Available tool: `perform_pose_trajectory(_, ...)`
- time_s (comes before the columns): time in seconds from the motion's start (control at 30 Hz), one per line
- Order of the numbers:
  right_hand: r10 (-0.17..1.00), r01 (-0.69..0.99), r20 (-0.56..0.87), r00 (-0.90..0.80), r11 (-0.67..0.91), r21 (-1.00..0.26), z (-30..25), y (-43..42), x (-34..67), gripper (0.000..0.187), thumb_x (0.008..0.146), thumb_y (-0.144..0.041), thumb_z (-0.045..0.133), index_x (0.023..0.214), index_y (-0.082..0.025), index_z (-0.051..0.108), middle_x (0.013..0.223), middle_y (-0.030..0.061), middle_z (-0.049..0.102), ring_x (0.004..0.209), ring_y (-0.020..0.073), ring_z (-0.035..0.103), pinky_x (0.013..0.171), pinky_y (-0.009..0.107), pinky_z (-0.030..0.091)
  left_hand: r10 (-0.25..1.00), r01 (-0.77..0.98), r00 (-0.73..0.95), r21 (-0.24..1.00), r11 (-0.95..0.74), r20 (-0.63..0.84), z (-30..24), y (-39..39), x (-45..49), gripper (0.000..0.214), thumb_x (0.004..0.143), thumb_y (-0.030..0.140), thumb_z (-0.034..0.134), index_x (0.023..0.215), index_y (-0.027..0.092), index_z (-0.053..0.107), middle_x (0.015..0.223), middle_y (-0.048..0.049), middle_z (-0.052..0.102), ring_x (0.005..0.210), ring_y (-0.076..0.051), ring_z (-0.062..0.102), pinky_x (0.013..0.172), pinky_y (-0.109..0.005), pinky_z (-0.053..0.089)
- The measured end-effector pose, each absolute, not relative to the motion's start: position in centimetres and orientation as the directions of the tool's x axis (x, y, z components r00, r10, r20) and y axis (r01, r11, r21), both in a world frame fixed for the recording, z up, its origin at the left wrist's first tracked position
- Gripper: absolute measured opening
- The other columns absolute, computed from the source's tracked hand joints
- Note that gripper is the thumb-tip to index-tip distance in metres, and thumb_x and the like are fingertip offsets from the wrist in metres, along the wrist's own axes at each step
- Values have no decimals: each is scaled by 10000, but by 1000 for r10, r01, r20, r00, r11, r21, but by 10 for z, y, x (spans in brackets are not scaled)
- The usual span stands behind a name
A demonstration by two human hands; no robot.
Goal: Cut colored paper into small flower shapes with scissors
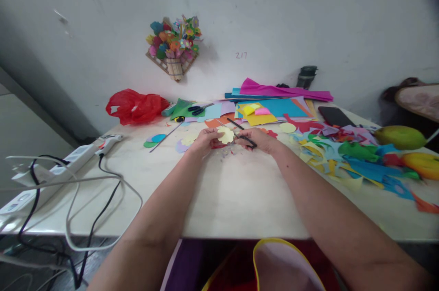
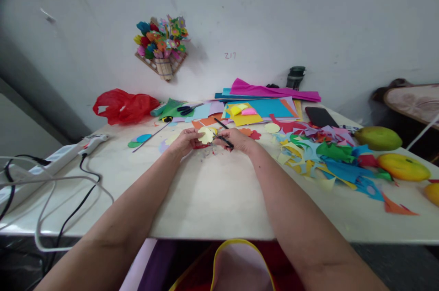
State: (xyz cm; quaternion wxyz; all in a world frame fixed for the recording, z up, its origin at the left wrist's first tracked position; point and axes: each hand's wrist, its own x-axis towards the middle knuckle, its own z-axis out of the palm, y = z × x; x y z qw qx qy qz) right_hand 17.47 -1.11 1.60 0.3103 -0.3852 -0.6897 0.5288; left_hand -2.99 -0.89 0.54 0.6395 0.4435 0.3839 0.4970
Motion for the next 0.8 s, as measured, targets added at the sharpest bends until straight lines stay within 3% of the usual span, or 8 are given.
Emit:
perform_pose_trajectory(0.6, 865, 248, 37, -501, 184, -951, 18, -13, 173, 312, 650, -401, 771, 700, -147, 596, 521, -50, 470, 423, 55, 382, 409, 226, 280, 968, -281, 242, 951, 129, -59, 4, -8, -30, 156, 642, 156, 776, 633, 120, 624, 595, -66, 673, 575, -187, 672, 674, -337, 568)
perform_pose_trajectory(0.8, 871, 255, 37, -489, 184, -949, 16, -13, 173, 303, 650, -392, 768, 702, -148, 594, 518, -63, 445, 422, 52, 380, 415, 220, 280, 965, -283, 256, 950, 129, -55, 3, -8, -30, 169, 620, 173, 794, 637, 110, 637, 670, -89, 708, 628, -202, 693, 721, -348, 566)
